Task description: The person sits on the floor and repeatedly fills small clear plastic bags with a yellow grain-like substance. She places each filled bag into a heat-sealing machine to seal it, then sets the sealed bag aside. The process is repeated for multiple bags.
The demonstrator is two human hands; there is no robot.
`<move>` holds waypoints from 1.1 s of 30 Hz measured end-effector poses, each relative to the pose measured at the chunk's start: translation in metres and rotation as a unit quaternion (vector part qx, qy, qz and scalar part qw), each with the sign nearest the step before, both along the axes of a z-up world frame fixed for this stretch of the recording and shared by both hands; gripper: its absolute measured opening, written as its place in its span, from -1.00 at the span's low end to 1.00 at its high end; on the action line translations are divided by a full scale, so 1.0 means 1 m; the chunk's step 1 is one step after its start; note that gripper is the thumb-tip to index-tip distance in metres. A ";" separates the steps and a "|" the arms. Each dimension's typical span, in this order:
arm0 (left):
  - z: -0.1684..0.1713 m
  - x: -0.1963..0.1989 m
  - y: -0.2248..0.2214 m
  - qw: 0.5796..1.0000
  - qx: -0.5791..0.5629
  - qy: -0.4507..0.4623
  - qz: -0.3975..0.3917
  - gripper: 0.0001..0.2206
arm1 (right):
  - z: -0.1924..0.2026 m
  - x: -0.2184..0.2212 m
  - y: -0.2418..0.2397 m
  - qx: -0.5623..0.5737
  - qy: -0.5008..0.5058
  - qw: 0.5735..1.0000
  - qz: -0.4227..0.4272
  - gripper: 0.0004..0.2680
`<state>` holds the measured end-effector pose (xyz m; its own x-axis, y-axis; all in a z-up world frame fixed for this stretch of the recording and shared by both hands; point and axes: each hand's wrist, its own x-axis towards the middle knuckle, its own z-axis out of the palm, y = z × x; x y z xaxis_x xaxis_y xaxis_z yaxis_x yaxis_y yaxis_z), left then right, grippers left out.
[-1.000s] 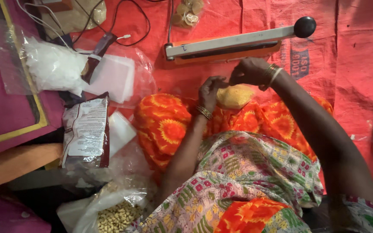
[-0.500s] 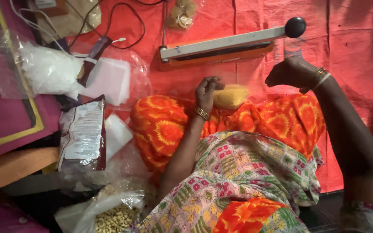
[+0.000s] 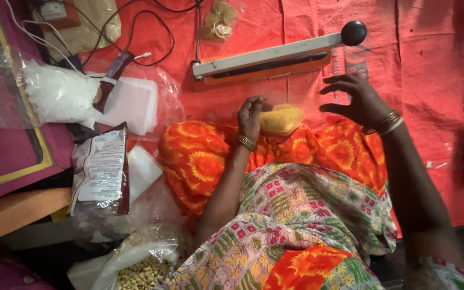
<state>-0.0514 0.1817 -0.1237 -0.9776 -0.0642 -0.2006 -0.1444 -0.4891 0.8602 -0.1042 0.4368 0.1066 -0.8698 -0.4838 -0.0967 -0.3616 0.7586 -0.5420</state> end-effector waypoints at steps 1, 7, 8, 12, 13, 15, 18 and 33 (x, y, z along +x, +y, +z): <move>0.000 -0.001 -0.001 1.000 -0.010 0.002 0.001 -0.80 | -0.004 0.000 -0.006 -0.019 -0.020 1.000 0.002 -0.70; 0.002 0.000 -0.005 0.998 -0.056 0.026 0.017 -0.79 | -0.046 0.003 -0.007 -0.232 -0.180 0.953 -0.076 -0.59; 0.004 -0.001 -0.004 0.999 -0.031 0.014 0.018 -0.79 | -0.057 0.008 -0.005 -0.260 -0.217 0.934 -0.110 -0.66; 0.008 -0.003 -0.002 1.000 0.001 -0.026 0.016 -0.79 | -0.105 0.044 -0.005 -0.338 -0.280 0.869 -0.227 -0.82; 0.007 -0.002 -0.002 0.999 -0.010 -0.036 0.014 -0.79 | -0.116 0.052 -0.004 -0.349 -0.276 0.859 -0.253 -0.83; 0.005 0.000 0.000 0.999 -0.014 -0.019 0.022 -0.81 | -0.136 0.065 -0.004 -0.383 -0.254 0.847 -0.266 -0.83; 0.000 -0.001 0.005 0.999 -0.035 -0.018 0.031 -0.84 | -0.161 0.072 -0.013 -0.418 -0.195 0.833 -0.304 -0.85; 0.013 0.000 0.023 0.941 -0.305 -0.082 0.122 -0.77 | -0.214 0.075 -0.077 -0.405 0.065 0.767 -0.494 -0.80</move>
